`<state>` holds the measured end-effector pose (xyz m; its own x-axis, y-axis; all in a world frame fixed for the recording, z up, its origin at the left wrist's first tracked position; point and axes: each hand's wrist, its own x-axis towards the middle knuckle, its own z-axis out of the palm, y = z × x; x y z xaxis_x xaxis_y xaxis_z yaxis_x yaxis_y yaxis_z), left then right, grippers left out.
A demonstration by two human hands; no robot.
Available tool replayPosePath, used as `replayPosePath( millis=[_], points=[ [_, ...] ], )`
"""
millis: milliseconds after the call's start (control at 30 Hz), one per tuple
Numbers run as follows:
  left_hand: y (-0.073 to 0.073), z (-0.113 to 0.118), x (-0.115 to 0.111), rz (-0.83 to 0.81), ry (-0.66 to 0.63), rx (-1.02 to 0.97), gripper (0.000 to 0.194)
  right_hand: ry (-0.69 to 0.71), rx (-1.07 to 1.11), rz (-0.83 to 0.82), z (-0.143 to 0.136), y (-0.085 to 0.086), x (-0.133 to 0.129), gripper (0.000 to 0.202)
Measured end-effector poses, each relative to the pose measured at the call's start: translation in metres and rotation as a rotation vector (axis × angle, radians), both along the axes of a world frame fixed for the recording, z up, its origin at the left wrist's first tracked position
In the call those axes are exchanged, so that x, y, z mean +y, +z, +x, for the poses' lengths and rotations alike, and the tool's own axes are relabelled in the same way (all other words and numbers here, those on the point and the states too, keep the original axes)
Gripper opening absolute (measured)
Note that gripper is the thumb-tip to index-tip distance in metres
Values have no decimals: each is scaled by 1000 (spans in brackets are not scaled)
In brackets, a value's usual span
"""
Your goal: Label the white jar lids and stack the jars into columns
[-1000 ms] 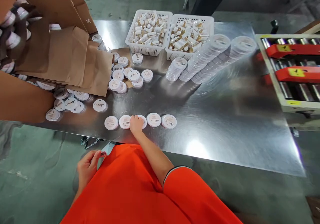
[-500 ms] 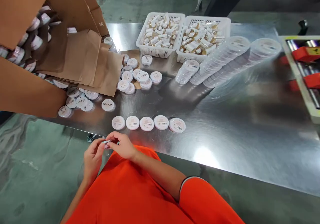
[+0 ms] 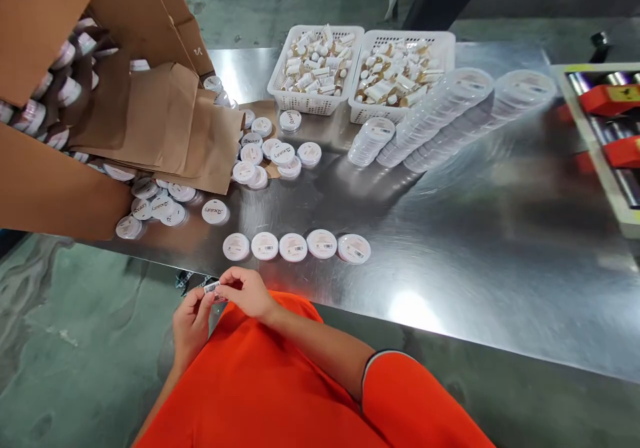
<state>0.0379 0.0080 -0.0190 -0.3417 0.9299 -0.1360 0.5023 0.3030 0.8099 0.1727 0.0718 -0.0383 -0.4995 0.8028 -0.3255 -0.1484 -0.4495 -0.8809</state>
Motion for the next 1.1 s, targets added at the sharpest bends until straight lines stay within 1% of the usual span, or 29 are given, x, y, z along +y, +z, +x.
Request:
replayPosePath(
  millis=[67, 133, 233, 300, 367, 433, 500, 533, 567, 633, 667, 733, 900, 967, 1033, 1067, 1100],
  points=[
    [0, 1, 1, -4, 9, 53, 34, -39, -74, 73, -1, -1, -1, 16],
    [-2, 1, 0, -27, 22, 83, 40, -72, -157, 188, -2, -5, 0, 13],
    [-6, -2, -3, -47, 62, 115, 47, -119, -227, 312, -2, -19, 11, 13],
    [-9, -5, -8, -69, 83, 96, 46, -180, -364, 352, -2, -37, 27, 13],
    [-13, -8, -13, -105, 97, 38, 42, -222, -626, 344, -4, -59, 44, 14],
    [-15, -11, -19, -132, 116, -21, 39, -191, -896, 309, -11, -81, 57, 16],
    [-17, -12, -24, -144, 128, -55, 38, -123, -1070, 331, -20, -99, 64, 17],
    [-17, -12, -26, -148, 132, -63, 37, -93, -1119, 380, -26, -106, 65, 24],
    [-18, -12, -27, -150, 134, -67, 37, -70, -1154, 444, -32, -112, 66, 37],
    [-17, -12, -30, -156, 141, -68, 37, -8, -1187, 583, -42, -120, 64, 69],
    [-16, -12, -31, -160, 146, -69, 37, 36, -1192, 637, -46, -123, 64, 79],
    [-15, -13, -33, -166, 159, -72, 37, 143, -1181, 710, -47, -128, 66, 89],
    [-13, -17, -38, -183, 182, -59, 37, 416, -1084, 843, -27, -134, 82, 93],
    [-15, -18, -39, -199, 180, -54, 37, 494, -1062, 862, -18, -134, 86, 94],
    [-17, -18, -39, -209, 169, -49, 37, 482, -1033, 854, -11, -131, 87, 96],
    [-18, -18, -39, -211, 159, -48, 36, 435, -1009, 842, -9, -129, 87, 94],
    [-18, -18, -39, -211, 146, -47, 36, 360, -987, 821, -8, -127, 85, 87]
  ],
)
